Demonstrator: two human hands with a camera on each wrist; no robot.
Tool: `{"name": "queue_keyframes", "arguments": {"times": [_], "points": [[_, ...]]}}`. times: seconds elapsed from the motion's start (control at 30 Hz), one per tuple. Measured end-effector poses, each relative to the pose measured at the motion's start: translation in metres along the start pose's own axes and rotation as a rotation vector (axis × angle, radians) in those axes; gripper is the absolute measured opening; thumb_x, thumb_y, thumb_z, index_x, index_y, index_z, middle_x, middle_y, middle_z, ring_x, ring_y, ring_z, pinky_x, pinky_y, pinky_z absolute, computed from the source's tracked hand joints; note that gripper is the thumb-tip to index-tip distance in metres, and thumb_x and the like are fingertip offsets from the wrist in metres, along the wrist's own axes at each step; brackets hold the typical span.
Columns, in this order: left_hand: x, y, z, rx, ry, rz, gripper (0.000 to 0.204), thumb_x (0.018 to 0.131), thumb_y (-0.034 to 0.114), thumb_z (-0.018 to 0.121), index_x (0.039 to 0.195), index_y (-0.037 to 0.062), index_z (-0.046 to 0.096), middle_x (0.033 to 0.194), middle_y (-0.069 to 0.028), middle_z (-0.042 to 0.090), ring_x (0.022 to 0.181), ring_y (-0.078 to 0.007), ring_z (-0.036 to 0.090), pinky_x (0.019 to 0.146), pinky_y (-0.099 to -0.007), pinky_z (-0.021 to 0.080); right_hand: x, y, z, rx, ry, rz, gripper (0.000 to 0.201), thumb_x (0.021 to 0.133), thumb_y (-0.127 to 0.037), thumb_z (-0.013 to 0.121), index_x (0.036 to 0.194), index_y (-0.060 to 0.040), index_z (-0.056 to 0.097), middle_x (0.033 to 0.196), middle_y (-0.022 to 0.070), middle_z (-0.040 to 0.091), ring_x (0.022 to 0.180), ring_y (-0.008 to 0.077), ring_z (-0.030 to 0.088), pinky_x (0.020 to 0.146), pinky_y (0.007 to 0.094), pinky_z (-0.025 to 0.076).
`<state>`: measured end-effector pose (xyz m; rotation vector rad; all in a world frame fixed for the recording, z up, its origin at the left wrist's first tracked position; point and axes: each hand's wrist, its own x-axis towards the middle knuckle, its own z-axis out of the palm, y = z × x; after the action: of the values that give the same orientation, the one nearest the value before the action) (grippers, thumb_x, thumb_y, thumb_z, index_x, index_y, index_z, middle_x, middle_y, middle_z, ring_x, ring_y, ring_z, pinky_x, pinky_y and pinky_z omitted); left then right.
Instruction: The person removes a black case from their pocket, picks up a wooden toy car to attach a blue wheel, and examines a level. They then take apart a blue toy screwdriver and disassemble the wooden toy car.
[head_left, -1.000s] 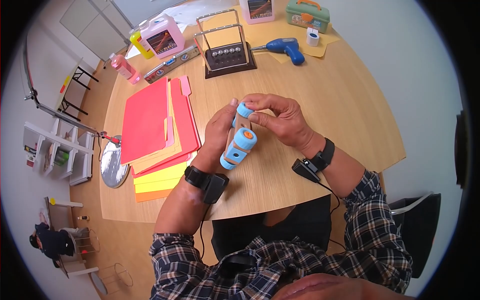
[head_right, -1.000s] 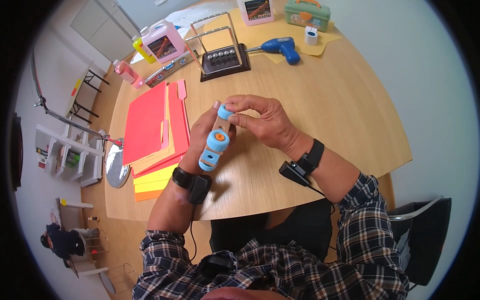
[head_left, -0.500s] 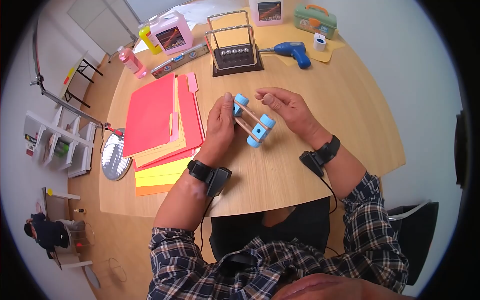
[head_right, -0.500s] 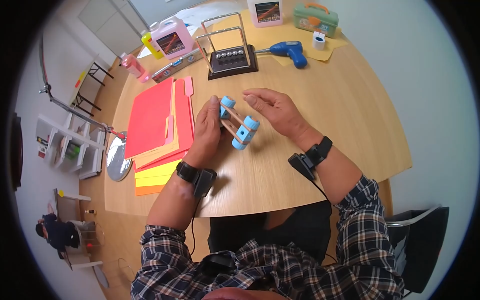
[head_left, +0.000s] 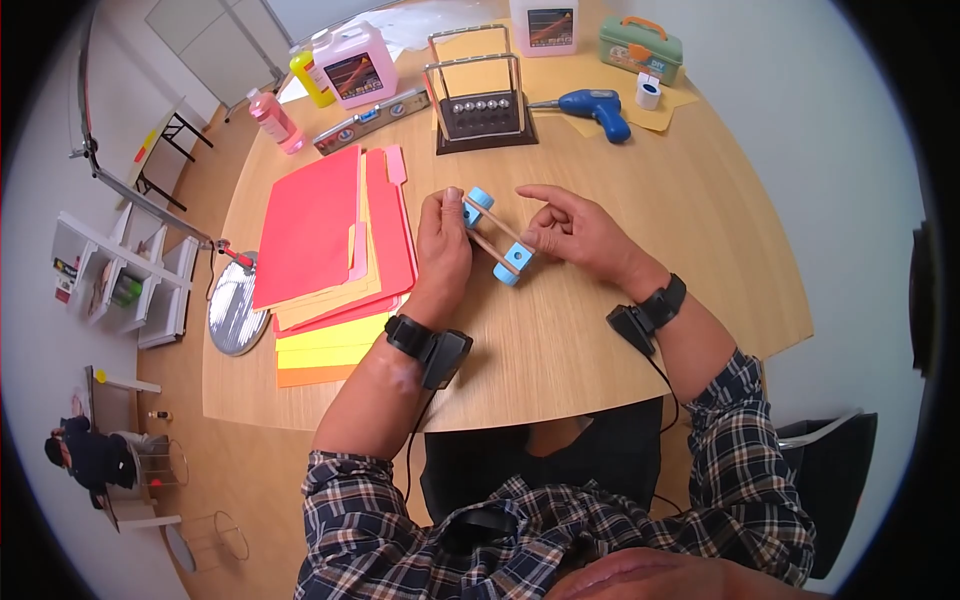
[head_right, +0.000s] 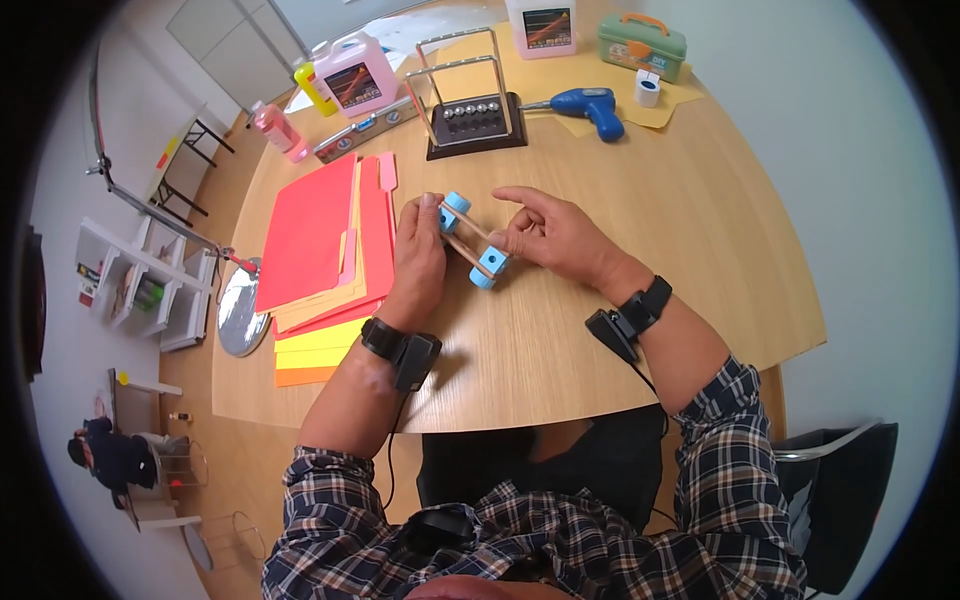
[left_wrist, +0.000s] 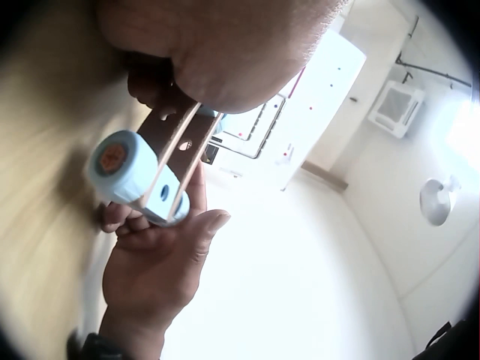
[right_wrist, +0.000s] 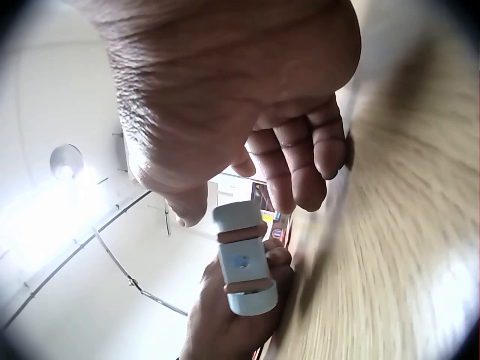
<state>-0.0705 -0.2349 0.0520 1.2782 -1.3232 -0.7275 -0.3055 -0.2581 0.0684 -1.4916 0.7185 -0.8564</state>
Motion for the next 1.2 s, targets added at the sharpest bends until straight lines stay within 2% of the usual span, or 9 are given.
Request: {"name": "queue_keyframes", "arguments": {"times": [0.1,0.2,0.27,0.4,0.47,0.67,0.87,1.0,1.2], "points": [[-0.002,0.007,0.003,-0.142,0.035,-0.114,0.04,0.12,0.042,0.046,0.121,0.0046,0.061,0.091,-0.002,0.058,0.077,-0.0102,0.055,0.067,-0.031,0.05,-0.001,0.001,0.0,-0.089,-0.009,-0.027,0.067,0.099,-0.024,0.085,0.153,0.002,0.056,0.091,0.0012,0.069,0.079,0.0054,0.059,0.07,0.0227,0.05],[-0.002,0.009,-0.002,-0.261,-0.041,-0.249,0.042,0.121,0.039,0.045,0.128,0.0026,0.064,0.101,-0.0049,0.067,0.083,-0.0122,0.061,0.074,-0.0307,0.053,-0.001,0.0,-0.003,-0.252,0.014,-0.017,0.059,0.101,-0.019,0.083,0.152,-0.0011,0.059,0.102,0.0011,0.069,0.081,0.0031,0.06,0.07,0.0214,0.05],[0.003,0.011,-0.011,-0.252,-0.133,-0.285,0.039,0.119,0.037,0.049,0.129,0.0022,0.065,0.101,-0.0055,0.068,0.089,-0.0123,0.065,0.076,-0.0308,0.054,0.001,-0.001,-0.006,-0.289,0.068,0.015,0.045,0.101,-0.018,0.082,0.14,0.0009,0.069,0.1,0.0013,0.071,0.08,0.003,0.06,0.071,0.0217,0.05],[0.006,0.016,-0.023,0.039,-0.144,-0.229,0.036,0.116,0.031,0.053,0.13,0.0005,0.065,0.104,-0.0066,0.07,0.094,-0.0132,0.067,0.081,-0.031,0.055,0.006,0.005,-0.018,-0.315,0.111,0.058,0.036,0.102,-0.021,0.08,0.129,0.0026,0.074,0.096,0.0022,0.074,0.08,0.0053,0.062,0.073,0.0236,0.052],[0.01,0.006,-0.025,0.128,-0.174,-0.122,0.034,0.114,0.024,0.055,0.134,-0.0013,0.065,0.107,-0.0074,0.071,0.096,-0.0137,0.066,0.086,-0.0308,0.054,0.008,0.007,-0.023,-0.436,0.15,0.036,0.036,0.1,-0.028,0.081,0.117,0.0032,0.077,0.098,0.0092,0.079,0.086,0.0136,0.071,0.079,0.0316,0.058],[0.009,0.007,-0.026,0.197,-0.183,-0.14,0.037,0.109,0.018,0.061,0.139,-0.0021,0.063,0.111,-0.008,0.071,0.102,-0.0151,0.066,0.093,-0.0314,0.054,0.014,0.018,-0.03,-0.39,0.348,-0.072,0.036,0.101,-0.029,0.079,0.119,0.0025,0.078,0.096,0.0133,0.079,0.084,0.0193,0.072,0.079,0.0342,0.058],[0.004,0.017,-0.022,0.121,-0.273,-0.099,0.044,0.102,0.01,0.069,0.144,-0.0002,0.061,0.108,-0.006,0.07,0.098,-0.0133,0.066,0.089,-0.0296,0.055,0.015,0.017,-0.048,-0.437,0.349,0.039,0.031,0.104,-0.028,0.073,0.116,0.0009,0.079,0.096,0.013,0.08,0.084,0.021,0.072,0.078,0.0354,0.057],[-0.001,0.029,-0.019,0.135,-0.387,-0.161,0.053,0.098,0.009,0.077,0.148,0.0011,0.06,0.107,-0.0051,0.07,0.095,-0.0125,0.066,0.084,-0.0287,0.055,0.014,0.016,-0.048,-0.489,0.32,-0.019,0.029,0.104,-0.025,0.072,0.114,0.0011,0.078,0.095,0.0124,0.079,0.083,0.0208,0.071,0.079,0.0356,0.057],[-0.01,0.051,-0.012,0.371,-0.453,-0.214,0.08,0.088,0.017,0.094,0.156,0.0024,0.055,0.099,-0.0022,0.065,0.087,-0.0106,0.062,0.076,-0.0277,0.052,0.011,0.013,-0.049,-0.463,0.347,0.019,0.026,0.104,-0.023,0.071,0.114,0.0005,0.078,0.096,0.0133,0.079,0.085,0.0216,0.072,0.08,0.0356,0.057]]}}
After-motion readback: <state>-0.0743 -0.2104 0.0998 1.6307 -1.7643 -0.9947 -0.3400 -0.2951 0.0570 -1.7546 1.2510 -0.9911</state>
